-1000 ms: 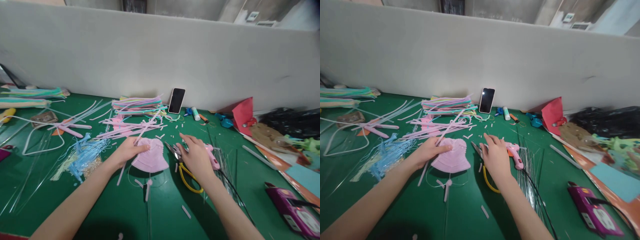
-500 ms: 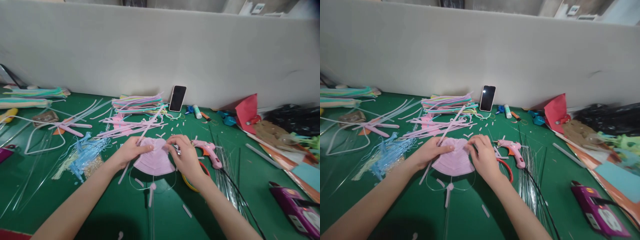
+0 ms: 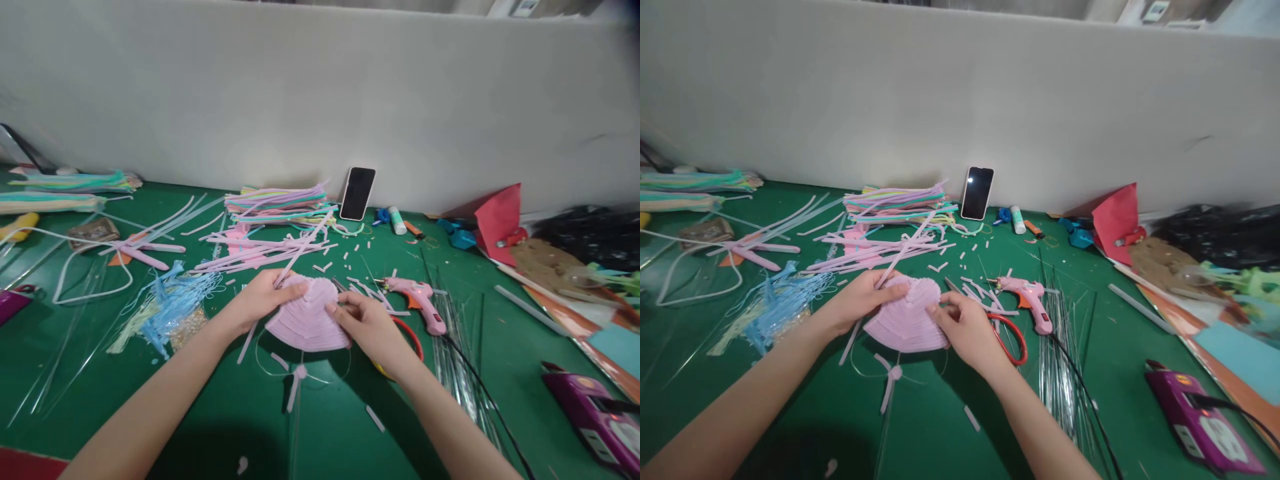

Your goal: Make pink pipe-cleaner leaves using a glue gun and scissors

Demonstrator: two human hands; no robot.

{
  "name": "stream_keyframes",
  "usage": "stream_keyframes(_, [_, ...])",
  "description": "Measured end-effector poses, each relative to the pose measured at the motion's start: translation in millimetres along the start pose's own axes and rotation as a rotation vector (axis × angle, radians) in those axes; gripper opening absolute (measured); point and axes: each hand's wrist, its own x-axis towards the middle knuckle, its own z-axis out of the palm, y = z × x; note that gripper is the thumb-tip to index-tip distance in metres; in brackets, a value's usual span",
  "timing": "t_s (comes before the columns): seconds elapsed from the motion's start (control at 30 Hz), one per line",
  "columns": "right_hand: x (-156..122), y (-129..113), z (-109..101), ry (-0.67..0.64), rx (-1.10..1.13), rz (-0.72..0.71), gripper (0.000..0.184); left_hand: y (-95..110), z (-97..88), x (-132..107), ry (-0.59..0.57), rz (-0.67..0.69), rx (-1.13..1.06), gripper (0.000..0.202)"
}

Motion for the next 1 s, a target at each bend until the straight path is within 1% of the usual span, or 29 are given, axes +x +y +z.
stream_keyframes(0.03, [0.2, 3.8, 3.0, -0.022, 0.041, 0.020, 0.035, -0.8, -3.1, 0.7, 0.041, 0.030, 0.065, 0.040])
stream_keyframes(0.1, [2.4, 12.5, 4.9, -0.020, 0.088, 0.051, 0.036, -3.1, -10.7, 2.1, 0.134, 0.083, 0.203, 0.043])
stream_keyframes(0.13, [4.1, 16.6, 4.4, -0.019, 0.097, 0.061, 0.037, -4.3, -14.4, 2.6, 0.160, 0.093, 0.271, 0.042])
stream_keyframes(0.2, [7.5, 22.8, 2.3, -0.016, 0.111, 0.066, 0.039, -6.6, -19.6, 2.8, 0.162, 0.070, 0.409, 0.042])
stream_keyframes(0.3, [11.1, 25.8, -0.7, 0.005, 0.133, 0.046, 0.039, -8.0, -20.1, 0.9, 0.121, 0.055, 0.545, 0.043])
stream_keyframes(0.37, [11.3, 24.6, -2.9, 0.003, 0.115, 0.030, 0.037, -6.8, -17.4, -1.4, 0.098, 0.082, 0.544, 0.044])
stream_keyframes(0.43, [8.9, 21.8, -5.9, 0.038, 0.021, 0.004, 0.034, -3.9, -14.3, -4.4, 0.061, 0.099, 0.503, 0.045])
stream_keyframes(0.47, [6.6, 20.1, -7.6, 0.094, -0.052, -0.017, 0.032, -1.8, -13.0, -6.1, 0.042, 0.107, 0.485, 0.046])
stream_keyframes(0.53, [0.1, 15.8, -10.3, 0.254, -0.196, -0.067, 0.035, 2.9, -10.1, -10.0, -0.013, 0.144, 0.462, 0.046])
stream_keyframes(0.57, [-3.8, 13.3, -10.9, 0.316, -0.225, -0.087, 0.039, 5.5, -8.1, -12.0, -0.049, 0.170, 0.452, 0.046])
stream_keyframes(0.6, [-7.8, 10.6, -10.8, 0.333, -0.208, -0.097, 0.041, 8.0, -5.6, -13.9, -0.097, 0.194, 0.442, 0.045])
stream_keyframes(0.63, [-11.7, 7.7, -10.3, 0.293, -0.151, -0.092, 0.042, 10.3, -2.6, -15.7, -0.147, 0.214, 0.434, 0.044])
stream_keyframes(0.67, [-15.4, 4.7, -9.6, 0.217, -0.059, -0.082, 0.040, 12.3, 0.9, -17.3, -0.199, 0.230, 0.433, 0.042])
stream_keyframes(0.7, [-18.6, 1.8, -9.4, 0.138, 0.045, -0.075, 0.036, 13.9, 4.5, -18.5, -0.247, 0.244, 0.443, 0.040])
stream_keyframes(0.73, [-21.6, -1.0, -10.2, 0.085, 0.142, -0.075, 0.032, 14.9, 7.7, -19.4, -0.282, 0.258, 0.465, 0.038])
stream_keyframes(0.77, [-24.4, -3.3, -12.6, 0.076, 0.216, -0.074, 0.028, 15.5, 10.2, -19.9, -0.302, 0.268, 0.499, 0.036])
stream_keyframes(0.8, [-27.4, -5.2, -17.0, 0.117, 0.265, -0.076, 0.025, 15.4, 11.4, -19.9, -0.299, 0.277, 0.541, 0.035])
stream_keyframes(0.83, [-30.9, -6.4, -23.4, 0.204, 0.293, -0.078, 0.023, 14.9, 11.0, -19.5, -0.270, 0.278, 0.587, 0.035])
stream_keyframes(0.87, [-35.1, -6.9, -31.4, 0.301, 0.310, -0.055, 0.023, 14.1, 9.1, -18.9, -0.217, 0.268, 0.636, 0.035])
stream_keyframes(0.93, [-46.4, -5.0, -49.7, 0.489, 0.317, -0.035, 0.025, 11.7, 1.2, -17.6, -0.071, 0.205, 0.735, 0.034])
stream_keyframes(0.97, [-53.2, -2.6, -58.4, 0.535, 0.326, -0.006, 0.028, 10.3, -3.8, -17.2, -0.007, 0.155, 0.779, 0.033])
stream_keyframes(1.0, [-60.3, 0.7, -65.9, 0.551, 0.322, 0.050, 0.031, 8.8, -8.7, -17.4, 0.026, 0.100, 0.819, 0.033])
